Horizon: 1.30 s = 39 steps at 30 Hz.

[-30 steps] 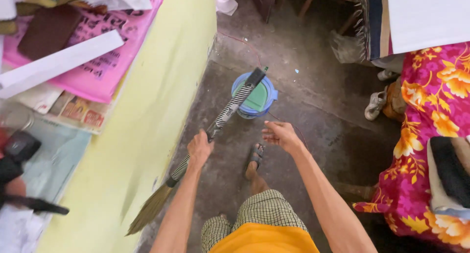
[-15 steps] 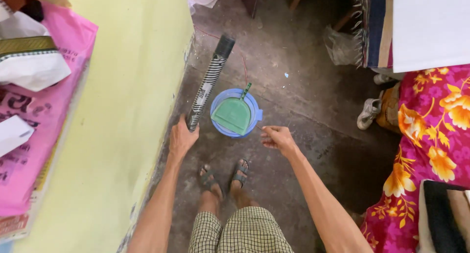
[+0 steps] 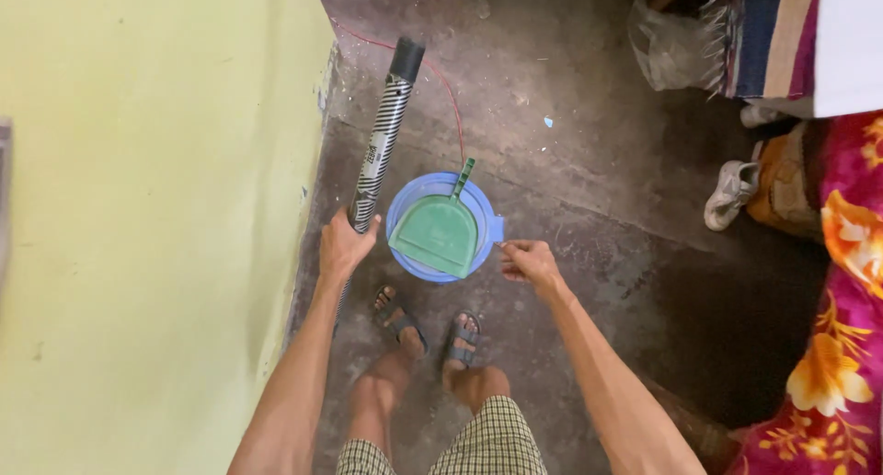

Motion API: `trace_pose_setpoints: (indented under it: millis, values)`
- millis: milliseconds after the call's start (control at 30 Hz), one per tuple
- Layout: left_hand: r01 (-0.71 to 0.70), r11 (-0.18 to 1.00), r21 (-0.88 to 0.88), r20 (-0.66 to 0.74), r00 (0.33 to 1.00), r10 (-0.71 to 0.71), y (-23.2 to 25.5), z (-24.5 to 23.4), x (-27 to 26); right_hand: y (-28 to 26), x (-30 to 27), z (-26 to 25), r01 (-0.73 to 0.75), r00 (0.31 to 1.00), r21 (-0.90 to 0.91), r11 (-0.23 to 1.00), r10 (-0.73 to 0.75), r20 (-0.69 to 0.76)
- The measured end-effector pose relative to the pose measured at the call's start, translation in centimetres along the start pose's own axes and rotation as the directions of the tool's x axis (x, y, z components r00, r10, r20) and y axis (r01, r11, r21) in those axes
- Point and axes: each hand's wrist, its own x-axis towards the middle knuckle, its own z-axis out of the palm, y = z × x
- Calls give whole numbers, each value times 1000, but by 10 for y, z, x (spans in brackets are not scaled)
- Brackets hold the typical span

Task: Sweeping dirt and debris from a floor into a dustpan and emptying it into a trash bin.

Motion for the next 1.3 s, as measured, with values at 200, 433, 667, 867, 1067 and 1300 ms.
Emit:
trace_pose_setpoints:
  millis: [200,433,667,867,1067,1300]
  values:
    - [-6,999,50,22,1000,5,-51,71,66,82,104,11,19,981,-149,989,-47,-189]
    - [2,1000,27,161,987,-6,-113,157,152,139,162,33,-35,961,-53,998,19,-277]
    - [39,988,-150,402,915,25,-137,204,188,173,184,47,-35,993,230,973,59,-98]
    - [2,1000,-21,404,915,6,-132,213,195,160,170,53,59,984,-6,998,-59,-171]
    - [4,1000,9,357,934,-7,-99,151,154,126,124,48,131,973,-142,981,-154,-169]
    - [-29,999,-17,285,958,33,-75,62,97,28,31,34,96,983,-209,973,-125,-131]
